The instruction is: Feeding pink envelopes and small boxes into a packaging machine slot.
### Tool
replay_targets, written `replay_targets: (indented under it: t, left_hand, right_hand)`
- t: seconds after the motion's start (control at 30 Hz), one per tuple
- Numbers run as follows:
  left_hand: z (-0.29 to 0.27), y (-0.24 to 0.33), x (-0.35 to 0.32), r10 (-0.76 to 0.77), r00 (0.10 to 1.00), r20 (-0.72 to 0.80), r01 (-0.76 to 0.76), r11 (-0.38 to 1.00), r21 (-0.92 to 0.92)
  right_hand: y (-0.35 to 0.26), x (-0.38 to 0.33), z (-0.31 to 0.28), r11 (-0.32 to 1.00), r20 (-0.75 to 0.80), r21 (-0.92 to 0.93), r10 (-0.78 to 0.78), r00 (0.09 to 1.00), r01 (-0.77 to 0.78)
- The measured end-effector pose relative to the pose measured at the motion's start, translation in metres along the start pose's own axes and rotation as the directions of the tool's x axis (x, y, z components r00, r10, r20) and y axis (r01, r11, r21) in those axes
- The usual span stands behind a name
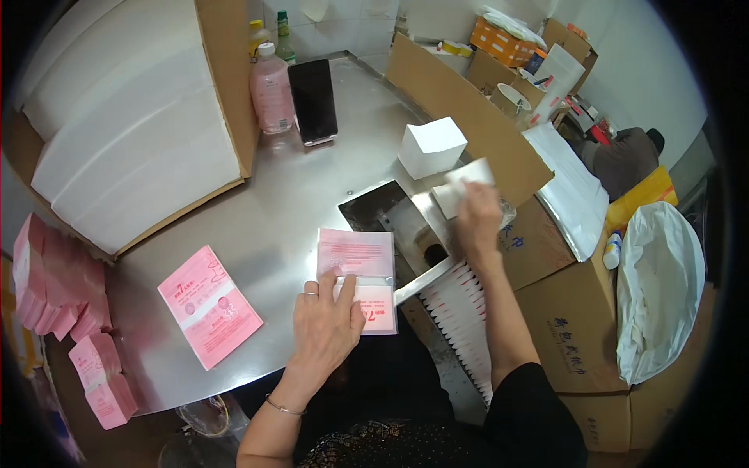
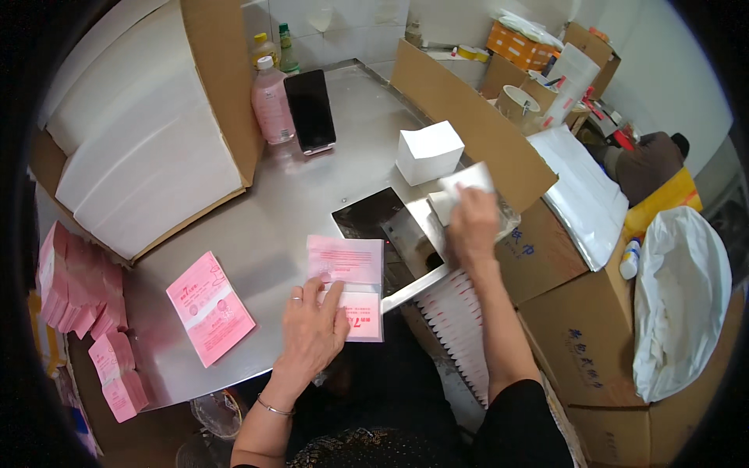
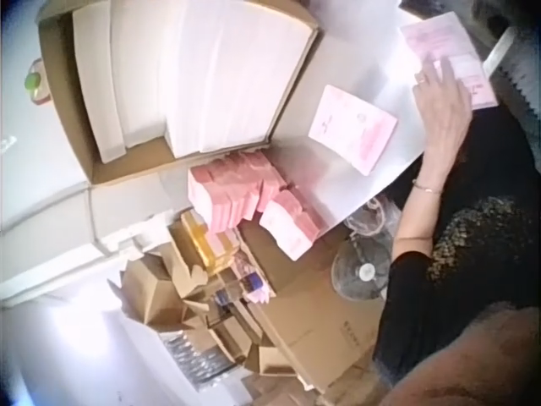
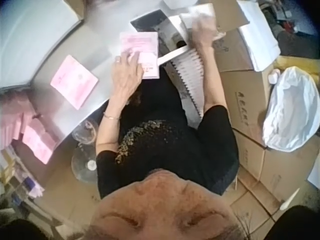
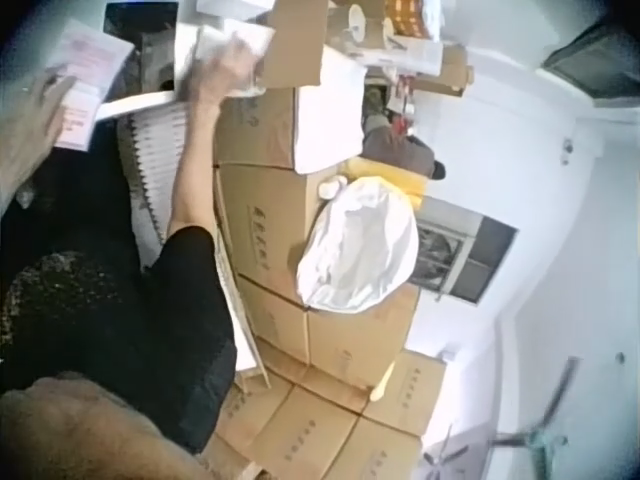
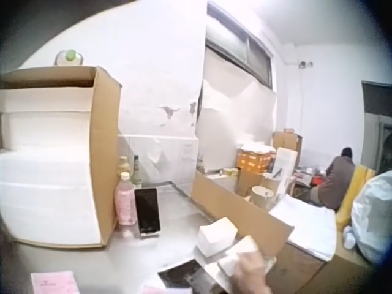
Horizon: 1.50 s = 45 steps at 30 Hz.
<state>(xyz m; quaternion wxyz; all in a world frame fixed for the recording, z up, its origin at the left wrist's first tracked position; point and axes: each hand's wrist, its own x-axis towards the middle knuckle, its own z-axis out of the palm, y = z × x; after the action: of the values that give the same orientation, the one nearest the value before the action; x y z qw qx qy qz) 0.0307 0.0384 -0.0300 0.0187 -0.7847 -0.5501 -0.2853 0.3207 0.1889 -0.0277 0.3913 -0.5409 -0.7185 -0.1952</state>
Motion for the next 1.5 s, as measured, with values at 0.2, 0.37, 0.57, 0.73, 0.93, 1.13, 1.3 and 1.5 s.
replay_targets:
  t: [0.2,0.37,0.57,0.73,0.93,1.13,1.3,1.5]
  left_hand:
    - [-0.005,0.002,0.003,0.009,1.000,-0.005,-0.009,1.000,0.028]
    - [-0.007,0.003,0.001,-0.003,1.000,0.012,0.003,1.000,0.022]
    - [-0.006,0.003,0.000,-0.004,1.000,0.001,0.004,1.000,0.013]
    - [-0.006,0.005,0.001,-0.030,0.999,0.011,0.030,1.000,0.004]
    - [-0.013,-0.004,-0.006,0.066,0.997,0.050,-0.062,0.995,-0.082]
    - [-0.031,-0.020,-0.001,-0.068,0.993,0.097,0.079,0.990,-0.115]
    - [-0.023,-0.006,0.004,-0.129,0.985,0.113,0.146,0.976,-0.159]
    - [-0.060,-0.011,-0.027,0.015,0.989,0.149,0.020,0.973,-0.232]
  right_hand:
    - [-0.022,-0.003,0.025,0.966,0.131,-0.259,0.026,0.991,0.009]
    - [-0.015,-0.009,0.031,0.983,0.103,-0.176,0.077,0.992,-0.058]
    - [-0.013,-0.010,0.027,0.992,0.119,-0.103,0.088,0.989,-0.076]
    - [-0.010,-0.013,0.022,0.995,0.126,-0.076,0.074,0.989,-0.065]
    - [-0.065,-0.014,-0.005,0.977,0.134,0.152,-0.172,0.976,0.151]
    - [-0.170,-0.070,-0.026,0.754,0.129,0.425,-0.598,0.791,0.501]
    - [-0.167,-0.023,0.052,0.929,0.390,0.314,-0.316,0.865,0.198]
    - [-0.091,-0.024,0.051,0.989,0.699,0.130,-0.045,0.714,-0.065]
